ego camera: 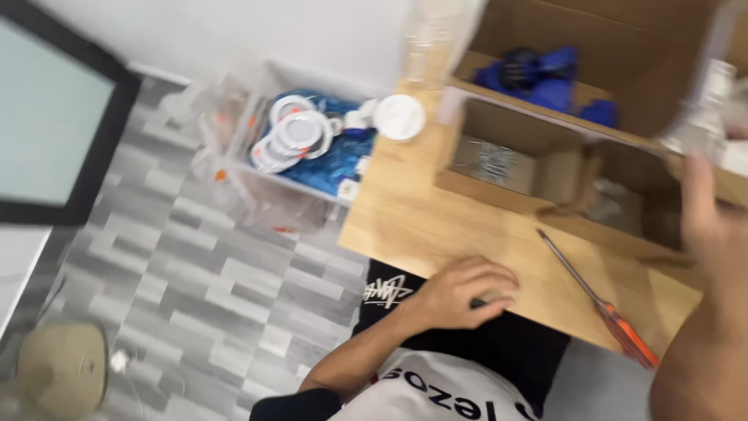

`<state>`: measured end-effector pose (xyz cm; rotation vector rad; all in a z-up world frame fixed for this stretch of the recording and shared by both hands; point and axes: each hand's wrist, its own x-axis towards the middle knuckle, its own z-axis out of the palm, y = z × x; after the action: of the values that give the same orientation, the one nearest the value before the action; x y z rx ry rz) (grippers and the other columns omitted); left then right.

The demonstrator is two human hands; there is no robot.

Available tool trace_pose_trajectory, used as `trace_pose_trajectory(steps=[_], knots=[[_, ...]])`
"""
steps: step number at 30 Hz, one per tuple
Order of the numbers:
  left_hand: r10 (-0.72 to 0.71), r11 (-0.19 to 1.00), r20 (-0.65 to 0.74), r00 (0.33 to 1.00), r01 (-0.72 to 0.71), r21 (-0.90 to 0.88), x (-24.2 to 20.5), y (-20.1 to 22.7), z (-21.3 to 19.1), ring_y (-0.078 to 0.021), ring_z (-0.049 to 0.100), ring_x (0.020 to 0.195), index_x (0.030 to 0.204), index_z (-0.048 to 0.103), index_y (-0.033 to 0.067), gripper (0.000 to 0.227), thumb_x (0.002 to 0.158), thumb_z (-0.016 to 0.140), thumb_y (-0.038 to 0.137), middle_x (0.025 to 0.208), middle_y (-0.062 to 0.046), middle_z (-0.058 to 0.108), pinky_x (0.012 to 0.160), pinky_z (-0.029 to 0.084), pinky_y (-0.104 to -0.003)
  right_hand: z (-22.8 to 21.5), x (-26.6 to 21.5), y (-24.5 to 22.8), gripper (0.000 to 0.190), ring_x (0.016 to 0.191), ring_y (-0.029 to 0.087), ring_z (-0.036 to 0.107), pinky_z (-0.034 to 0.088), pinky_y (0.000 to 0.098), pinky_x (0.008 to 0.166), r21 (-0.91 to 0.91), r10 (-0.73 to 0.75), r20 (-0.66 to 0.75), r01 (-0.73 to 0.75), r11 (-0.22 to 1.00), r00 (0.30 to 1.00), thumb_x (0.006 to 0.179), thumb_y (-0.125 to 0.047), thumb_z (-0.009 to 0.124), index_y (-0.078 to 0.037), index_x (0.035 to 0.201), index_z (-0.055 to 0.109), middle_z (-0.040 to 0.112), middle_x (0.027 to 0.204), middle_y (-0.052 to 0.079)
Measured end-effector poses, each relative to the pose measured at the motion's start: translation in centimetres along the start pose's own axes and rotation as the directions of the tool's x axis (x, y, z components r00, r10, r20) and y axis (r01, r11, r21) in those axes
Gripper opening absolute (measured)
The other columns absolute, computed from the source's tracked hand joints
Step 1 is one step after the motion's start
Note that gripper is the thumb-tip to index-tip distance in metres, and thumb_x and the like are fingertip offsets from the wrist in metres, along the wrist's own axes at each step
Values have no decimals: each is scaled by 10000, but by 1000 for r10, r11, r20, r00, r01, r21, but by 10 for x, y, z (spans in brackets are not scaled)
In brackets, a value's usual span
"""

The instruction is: The person assembles a blue plastic electrical component with a white box using a screwdriver. They tighten screws on the blue component, then attach it to the white box and secure it with additional screws.

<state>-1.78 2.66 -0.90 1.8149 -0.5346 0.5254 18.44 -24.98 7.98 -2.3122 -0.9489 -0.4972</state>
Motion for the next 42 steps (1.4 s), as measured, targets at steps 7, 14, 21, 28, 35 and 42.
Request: trace_pose_trajectory(steps=[7, 14, 21, 28, 35, 42], knots=[[-52, 999, -203, 978, 51, -11, -35, -9, -103, -300, 787, 1048, 1106, 738, 63, 61, 1059, 760, 96, 1149, -112, 777, 981, 622, -435, 84, -108, -117, 253, 1277, 492, 746, 614, 533, 1116, 73, -8, -17, 10, 997, 1000, 988, 8, 847, 157, 1156, 730, 709, 1389, 344], [-254, 815, -573, 780, 491, 307, -41, -135, -233, -206, 684, 1075, 1152, 737, 127, 158, 1115, 645, 251, 1165, -47, 767, 854, 537, -330, 124, -127, -144, 381, 1370, 292, 705, 506, 455, 1176, -46, 81, 152, -75, 996, 985, 969, -225, 914, -85, 1279, 741, 716, 1464, 119], [-775, 508, -81, 627, 694, 511, -97, -350, -212, -420, 583, 1286, 1493, 594, 166, 696, 909, 832, 461, 1471, -179, 624, 1074, 469, -539, 129, -119, -144, 302, 1338, 303, 718, 475, 431, 1141, -120, 64, 190, -42, 992, 980, 1008, -204, 878, -92, 1252, 737, 734, 1461, 118], [-945, 313, 97, 311, 779, 544, -82, -355, -188, -392, 523, 1399, 1337, 691, 209, 616, 910, 658, 651, 1449, -135, 579, 1098, 468, -531, 130, -118, -146, 279, 1337, 292, 713, 457, 412, 1145, -126, 84, 203, -59, 990, 976, 1015, -218, 855, -95, 1241, 746, 730, 1453, 105], [-892, 387, 96, 441, 638, 665, -121, -365, -161, -586, 430, 1404, 1497, 611, 218, 802, 790, 921, 436, 1505, -230, 507, 1156, 427, -632, 125, -112, -148, 261, 1274, 298, 724, 496, 436, 1119, -90, 79, 177, -64, 994, 981, 979, -217, 871, -90, 1169, 744, 753, 1379, 117], [-713, 615, -38, 701, 650, 447, -126, -343, -186, -395, 588, 1352, 1359, 701, 142, 618, 788, 853, 322, 1356, -249, 625, 1184, 441, -440, 114, -115, -148, 197, 1311, 250, 682, 499, 416, 1118, -102, 109, 168, -92, 990, 980, 1005, -264, 823, -137, 1143, 764, 726, 1400, 29]])
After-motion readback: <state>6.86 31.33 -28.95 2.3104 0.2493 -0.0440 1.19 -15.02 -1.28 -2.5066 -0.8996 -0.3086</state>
